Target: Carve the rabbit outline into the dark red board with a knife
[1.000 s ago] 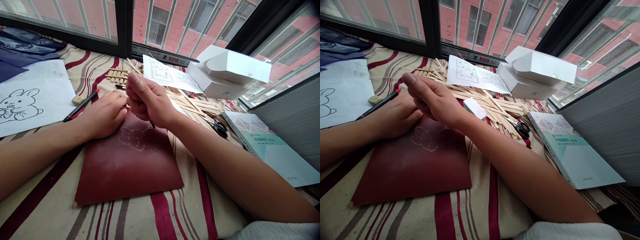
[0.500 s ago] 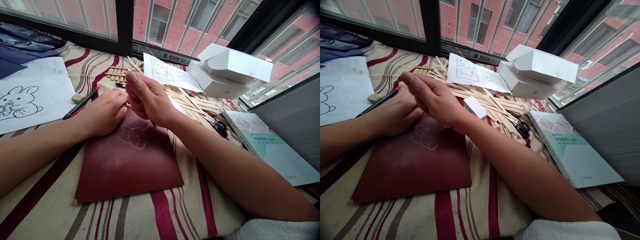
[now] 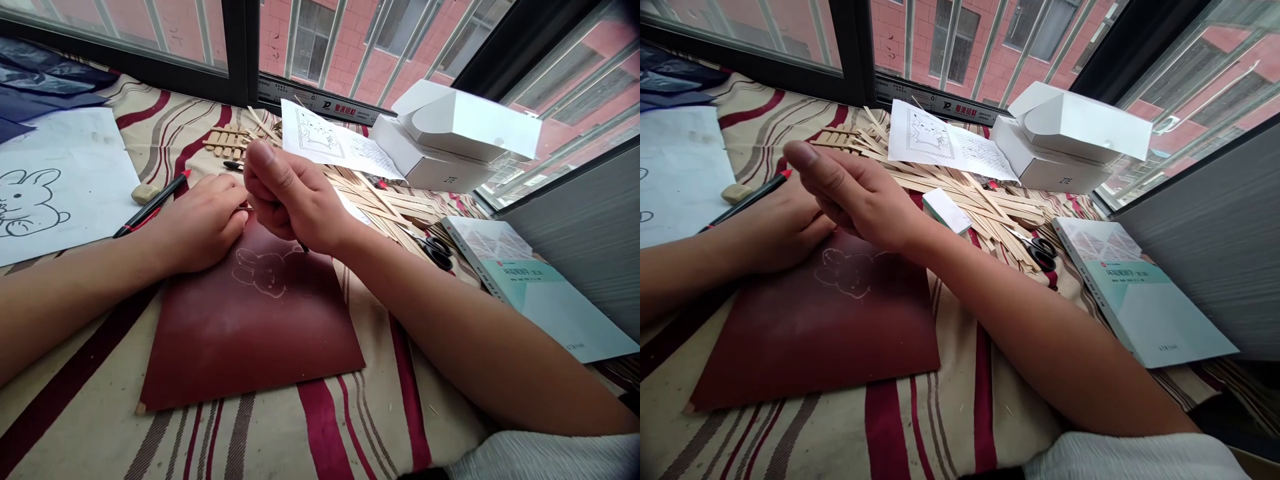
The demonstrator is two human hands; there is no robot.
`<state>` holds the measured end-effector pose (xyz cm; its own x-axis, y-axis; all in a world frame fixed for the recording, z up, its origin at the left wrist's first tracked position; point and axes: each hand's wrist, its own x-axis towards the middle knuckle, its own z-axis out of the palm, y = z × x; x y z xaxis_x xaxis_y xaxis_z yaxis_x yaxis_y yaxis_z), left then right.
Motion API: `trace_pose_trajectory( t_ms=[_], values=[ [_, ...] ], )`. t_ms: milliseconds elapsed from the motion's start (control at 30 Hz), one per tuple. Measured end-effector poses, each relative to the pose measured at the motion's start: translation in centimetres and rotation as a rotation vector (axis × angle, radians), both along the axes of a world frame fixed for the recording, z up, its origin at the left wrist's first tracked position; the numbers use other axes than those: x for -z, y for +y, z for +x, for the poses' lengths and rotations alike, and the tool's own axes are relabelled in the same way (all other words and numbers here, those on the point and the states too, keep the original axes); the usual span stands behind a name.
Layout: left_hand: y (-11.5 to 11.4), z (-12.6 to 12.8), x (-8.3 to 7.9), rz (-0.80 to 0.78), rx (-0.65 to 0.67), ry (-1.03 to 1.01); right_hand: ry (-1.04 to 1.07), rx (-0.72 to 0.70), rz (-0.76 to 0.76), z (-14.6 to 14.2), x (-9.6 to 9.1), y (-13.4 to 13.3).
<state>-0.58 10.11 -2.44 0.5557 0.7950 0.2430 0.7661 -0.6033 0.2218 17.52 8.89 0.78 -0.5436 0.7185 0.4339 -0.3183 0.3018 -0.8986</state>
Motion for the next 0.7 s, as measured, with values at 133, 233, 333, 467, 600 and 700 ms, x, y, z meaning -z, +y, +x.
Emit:
trace_pose_trajectory(
  t_ms=[133,233,333,467,600,700],
  values=[
    [0.1,0.0,-0.4,-0.034,0.000,0.038,-0.082,0.233,-0.022,-0.6,-0.1,-0.3],
    [0.1,0.0,-0.3,-0.018,0.002,0.007,-0.066,0.158,-0.170,-0.2,-0.8,-0.3],
    [0.1,0.0,-0.2,-0.005,-0.010,0.018,-0.027,-0.040,-0.294,0.7,-1.5,-0.5],
    [0.1,0.0,-0.1,-0.023,-0.010,0.008,-0.101,-0.184,-0.319,1.6,-1.6,-0.7],
    [0.2,-0.1,0.1,0.014,-0.004,-0.037,-0.124,-0.209,-0.324,1.9,-1.8,-0.6],
    [0.2,0.0,0.1,-0.006,-0.009,-0.006,-0.171,-0.204,-0.346,1.9,-2.1,-0.5]
  ],
)
